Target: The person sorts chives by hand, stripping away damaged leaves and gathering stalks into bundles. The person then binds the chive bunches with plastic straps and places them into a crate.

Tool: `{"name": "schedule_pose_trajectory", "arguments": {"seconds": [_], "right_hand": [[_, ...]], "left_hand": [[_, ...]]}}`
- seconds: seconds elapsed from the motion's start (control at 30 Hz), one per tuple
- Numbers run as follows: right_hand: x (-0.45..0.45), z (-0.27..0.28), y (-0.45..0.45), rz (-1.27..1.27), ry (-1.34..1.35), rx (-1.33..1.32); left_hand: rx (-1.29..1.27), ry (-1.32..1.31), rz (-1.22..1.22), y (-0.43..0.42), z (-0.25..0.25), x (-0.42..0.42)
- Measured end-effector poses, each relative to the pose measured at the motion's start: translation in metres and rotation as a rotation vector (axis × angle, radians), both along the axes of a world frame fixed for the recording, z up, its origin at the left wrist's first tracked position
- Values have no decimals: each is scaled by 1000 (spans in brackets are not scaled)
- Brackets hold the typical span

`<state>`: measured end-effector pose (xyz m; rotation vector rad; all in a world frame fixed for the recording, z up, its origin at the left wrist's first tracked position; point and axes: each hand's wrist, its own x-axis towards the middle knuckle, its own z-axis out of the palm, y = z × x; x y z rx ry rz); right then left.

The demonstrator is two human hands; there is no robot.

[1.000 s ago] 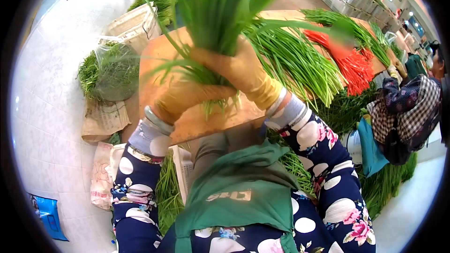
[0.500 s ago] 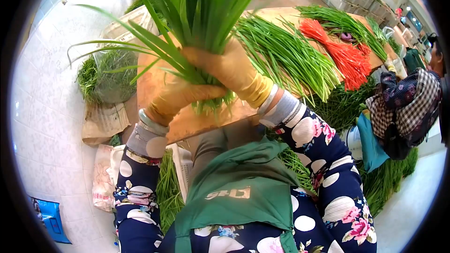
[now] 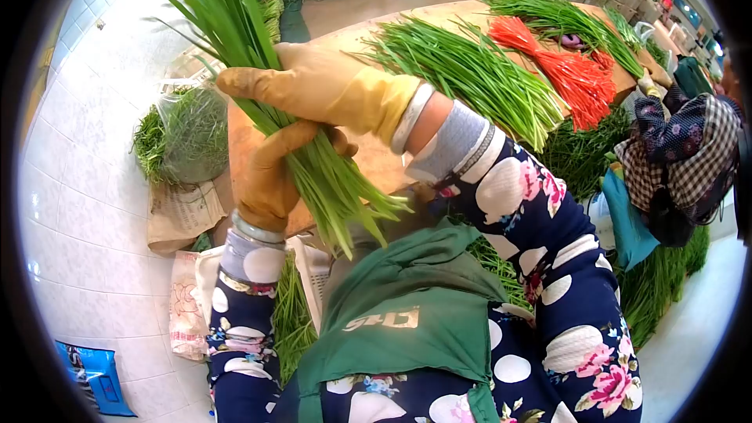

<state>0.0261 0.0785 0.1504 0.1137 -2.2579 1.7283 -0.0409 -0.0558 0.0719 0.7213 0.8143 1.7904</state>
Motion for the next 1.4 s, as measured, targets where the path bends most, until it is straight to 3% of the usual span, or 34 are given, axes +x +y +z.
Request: {"name": "schedule_pose_trajectory", "arguments": {"seconds": [0.03, 0.07, 0.13, 0.17, 0.2, 0.33, 0.37, 0.4, 0.47, 0.5, 0.6, 0.7, 0.77, 0.93, 1.0, 1.07, 1.23, 1.4], "right_hand": [[3, 4, 5, -35, -182, 162], [-1, -11, 12, -97, -187, 168], [9, -50, 26, -11, 35, -56], [11, -92, 35, 43, 141, 62], [27, -106, 31, 71, 87, 13], [85, -131, 2, 195, -290, -343], [90, -139, 2, 275, -399, -567], [94, -143, 2, 276, -404, -570], [99, -149, 1, 424, -778, -958], [102, -151, -4, 428, -783, -958], [108, -164, -18, 495, -640, -1315], [107, -164, -28, 547, -545, -1357], [104, -160, -33, 516, -528, -1370], [94, -164, -33, 525, -561, -1090], [93, -171, -31, 408, -623, -959], [95, -179, -26, 358, -727, -920], [97, -175, -33, 212, -876, -775], [94, -179, -36, 174, -855, -763]], "left_hand": [[-5, 2, 1, 1, -10, 0], [4, -164, 20, 0, -18, 1], [24, -407, 173, 1, -40, 1], [-36, -563, 223, -1, -49, -2], [12, -531, 147, -1, -59, -7], [82, -533, 37, 9, -79, 0], [105, -543, 14, 13, -82, 3], [112, -529, -11, 17, -86, 3], [131, -496, -36, 24, -88, 8], [149, -461, -63, 25, -89, 10], [159, -440, -105, 25, -88, 8], [161, -410, -142, 22, -84, 5], [94, -239, -96, 18, -71, 2], [-56, -102, -111, -7, -48, -6], [-199, 122, -92, -20, -42, -9], [-711, 413, -77, -46, -44, -25], [-951, 360, -93, -99, -64, 16], [-734, 240, 113, -91, -87, 60]]}}
